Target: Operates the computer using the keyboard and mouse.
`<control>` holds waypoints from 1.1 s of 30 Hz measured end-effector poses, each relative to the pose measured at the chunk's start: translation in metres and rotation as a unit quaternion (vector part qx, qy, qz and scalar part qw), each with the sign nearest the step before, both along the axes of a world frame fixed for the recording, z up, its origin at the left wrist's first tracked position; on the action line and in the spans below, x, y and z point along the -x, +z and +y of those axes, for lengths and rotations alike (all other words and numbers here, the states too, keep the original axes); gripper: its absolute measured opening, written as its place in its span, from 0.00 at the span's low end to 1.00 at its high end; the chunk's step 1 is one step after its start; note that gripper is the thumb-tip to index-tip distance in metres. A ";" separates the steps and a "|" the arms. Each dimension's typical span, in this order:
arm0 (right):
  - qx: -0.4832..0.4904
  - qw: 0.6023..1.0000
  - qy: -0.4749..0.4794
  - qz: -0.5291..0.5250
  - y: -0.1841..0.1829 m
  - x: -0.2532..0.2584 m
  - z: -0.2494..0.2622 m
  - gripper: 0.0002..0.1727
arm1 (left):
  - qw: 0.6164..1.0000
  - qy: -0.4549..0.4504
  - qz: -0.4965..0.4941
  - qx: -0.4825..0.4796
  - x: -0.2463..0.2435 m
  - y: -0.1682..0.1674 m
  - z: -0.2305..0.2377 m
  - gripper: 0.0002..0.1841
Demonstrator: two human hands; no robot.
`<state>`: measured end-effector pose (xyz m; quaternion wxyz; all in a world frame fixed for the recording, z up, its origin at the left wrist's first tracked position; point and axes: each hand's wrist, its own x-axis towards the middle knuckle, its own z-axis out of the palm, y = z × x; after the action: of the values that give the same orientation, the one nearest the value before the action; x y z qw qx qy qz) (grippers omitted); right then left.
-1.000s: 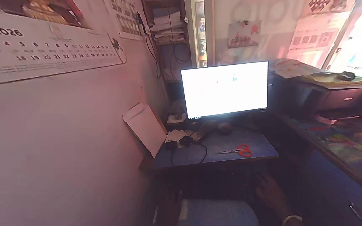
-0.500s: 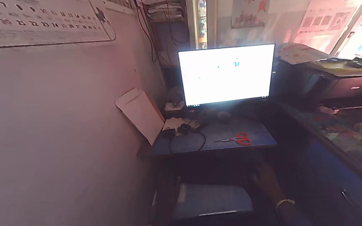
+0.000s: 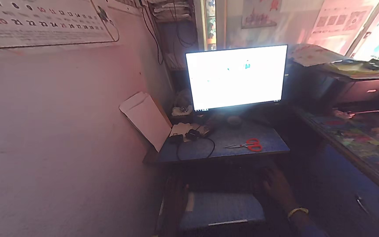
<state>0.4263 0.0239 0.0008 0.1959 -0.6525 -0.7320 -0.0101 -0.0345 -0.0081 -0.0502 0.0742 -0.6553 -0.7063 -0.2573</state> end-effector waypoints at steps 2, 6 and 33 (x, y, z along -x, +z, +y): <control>-0.010 1.000 0.005 0.007 0.000 0.001 0.000 0.27 | 1.000 -0.001 -0.008 -0.001 0.001 -0.003 0.001 0.34; -0.013 1.000 0.009 0.010 0.002 0.001 0.001 0.27 | 1.000 -0.001 -0.018 0.003 0.001 -0.005 0.001 0.34; 0.023 0.999 -0.015 0.022 0.009 0.005 -0.002 0.32 | 1.000 0.001 -0.020 0.012 -0.002 0.002 0.000 0.34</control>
<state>0.4216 0.0219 0.0095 0.1965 -0.6675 -0.7180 0.0184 -0.0327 -0.0077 -0.0479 0.0524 -0.6502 -0.7111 -0.2624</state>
